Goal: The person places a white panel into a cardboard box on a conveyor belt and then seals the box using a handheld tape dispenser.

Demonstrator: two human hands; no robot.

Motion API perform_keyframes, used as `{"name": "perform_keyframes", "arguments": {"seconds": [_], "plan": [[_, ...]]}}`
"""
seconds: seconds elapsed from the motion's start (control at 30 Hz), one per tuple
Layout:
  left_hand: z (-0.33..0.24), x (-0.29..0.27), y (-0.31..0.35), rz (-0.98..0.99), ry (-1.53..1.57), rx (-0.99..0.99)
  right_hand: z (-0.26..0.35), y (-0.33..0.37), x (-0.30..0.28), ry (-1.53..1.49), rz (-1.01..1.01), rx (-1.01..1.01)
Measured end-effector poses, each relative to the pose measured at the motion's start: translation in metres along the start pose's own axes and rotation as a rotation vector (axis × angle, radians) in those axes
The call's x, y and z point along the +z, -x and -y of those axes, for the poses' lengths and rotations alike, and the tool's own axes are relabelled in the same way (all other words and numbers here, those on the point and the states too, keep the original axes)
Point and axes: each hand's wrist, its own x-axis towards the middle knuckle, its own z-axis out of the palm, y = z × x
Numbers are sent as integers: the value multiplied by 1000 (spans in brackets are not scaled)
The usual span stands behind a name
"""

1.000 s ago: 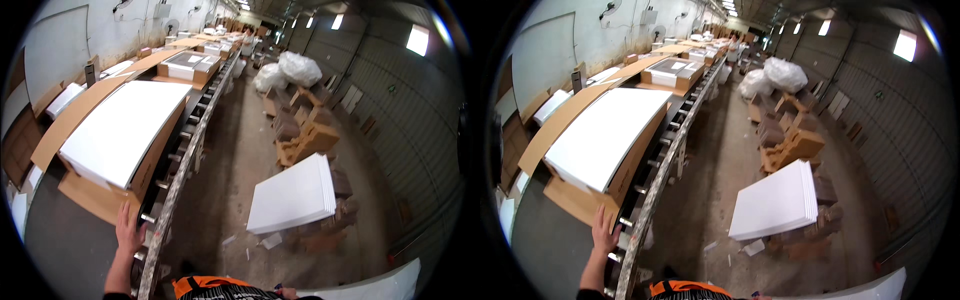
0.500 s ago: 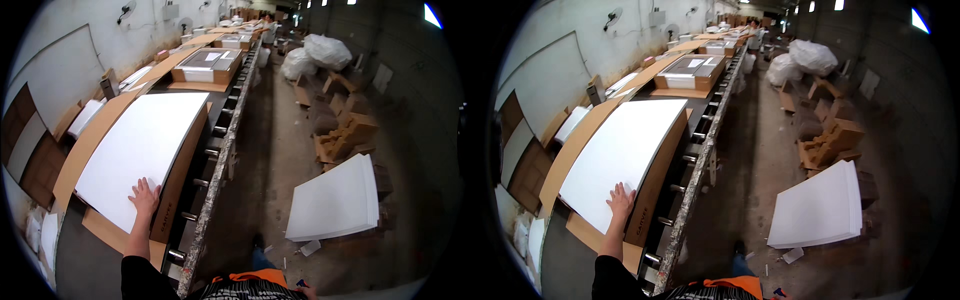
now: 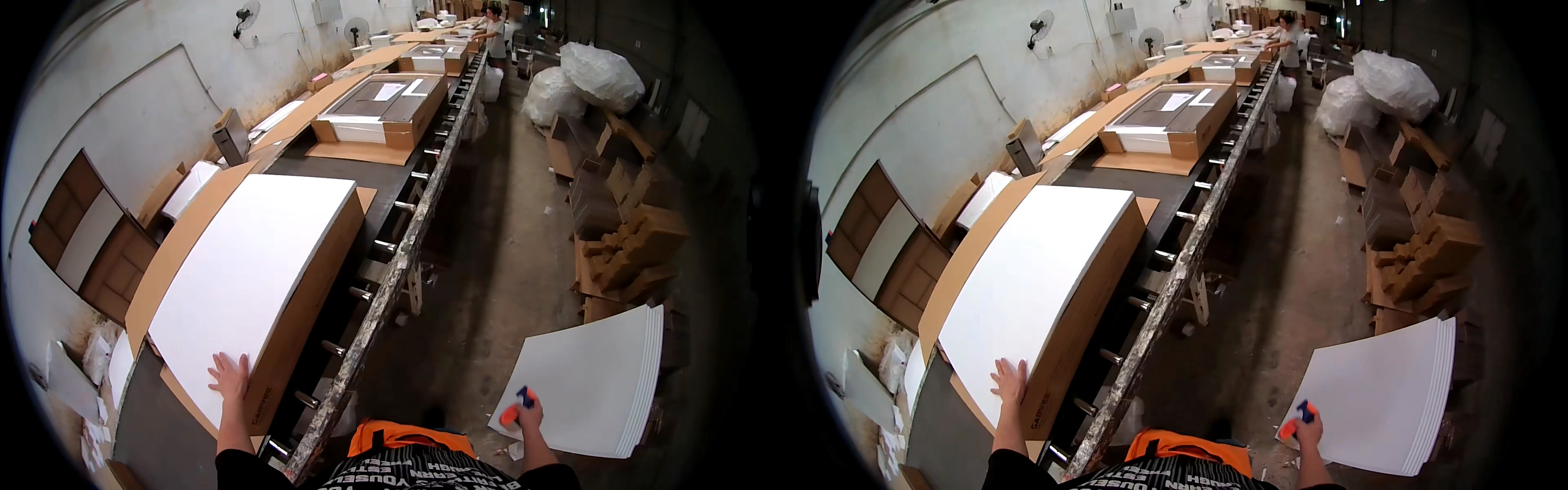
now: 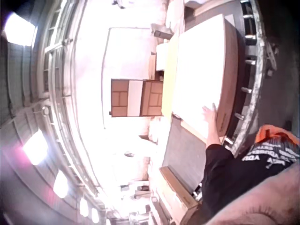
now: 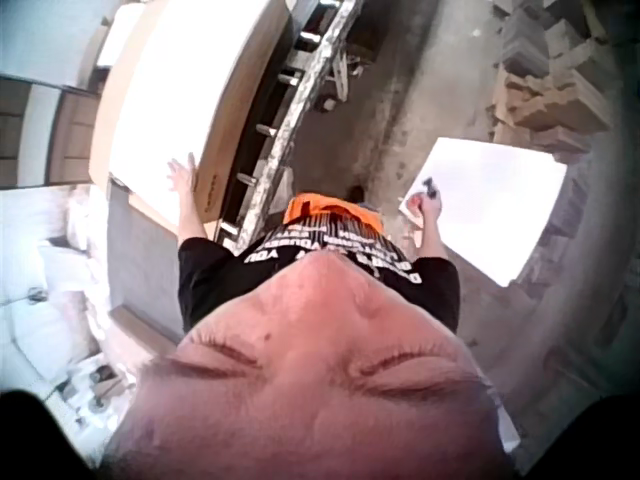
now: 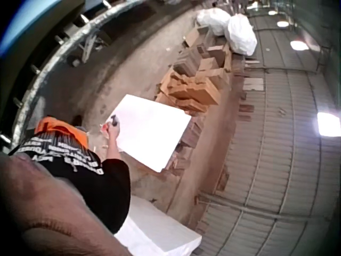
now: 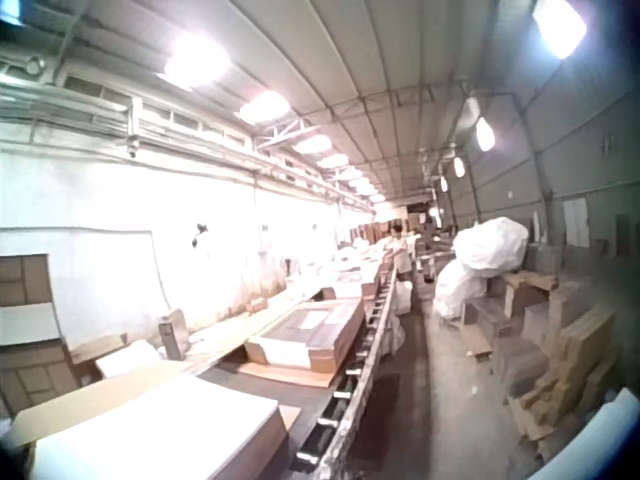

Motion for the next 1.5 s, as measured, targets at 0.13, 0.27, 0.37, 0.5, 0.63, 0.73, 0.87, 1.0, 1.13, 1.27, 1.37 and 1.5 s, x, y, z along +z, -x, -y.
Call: {"name": "perform_keyframes", "arguments": {"seconds": [0.13, 0.27, 0.37, 0.5, 0.63, 0.73, 0.87, 1.0, 1.13, 1.27, 1.37, 1.5], "plan": [[-16, 7, -2, 44, 89, -50, 57, -77, 65, -535, 8, 45], [-18, -3, -7, 90, 143, -163, 172, -90, 107, -767, 237, -27], [-34, -15, -8, 161, 198, -247, 238, -115, 144, -723, 327, 46], [-39, -9, -7, 136, 256, -271, 322, -180, 202, -715, 500, -96], [-36, 16, 18, -198, 340, -224, 446, -213, 271, -824, 715, -224], [-48, 46, 60, -698, 329, -123, 520, -241, 362, -712, 700, -400], [-105, 57, 120, -787, 149, -172, 603, -292, 482, -594, 1038, -367], [-183, 51, 106, -822, 241, -224, 658, -428, 560, -351, 1071, -559], [-216, 61, 115, -723, 130, -313, 691, -288, 597, 360, 788, -301], [-241, 75, 87, -621, 104, -279, 690, -265, 568, 70, 945, -1444], [-259, 98, 68, -570, 196, -309, 731, -165, 493, 170, 1656, -612], [-258, 103, 64, -644, 186, -321, 731, -130, 495, 249, 1601, -968]]}}
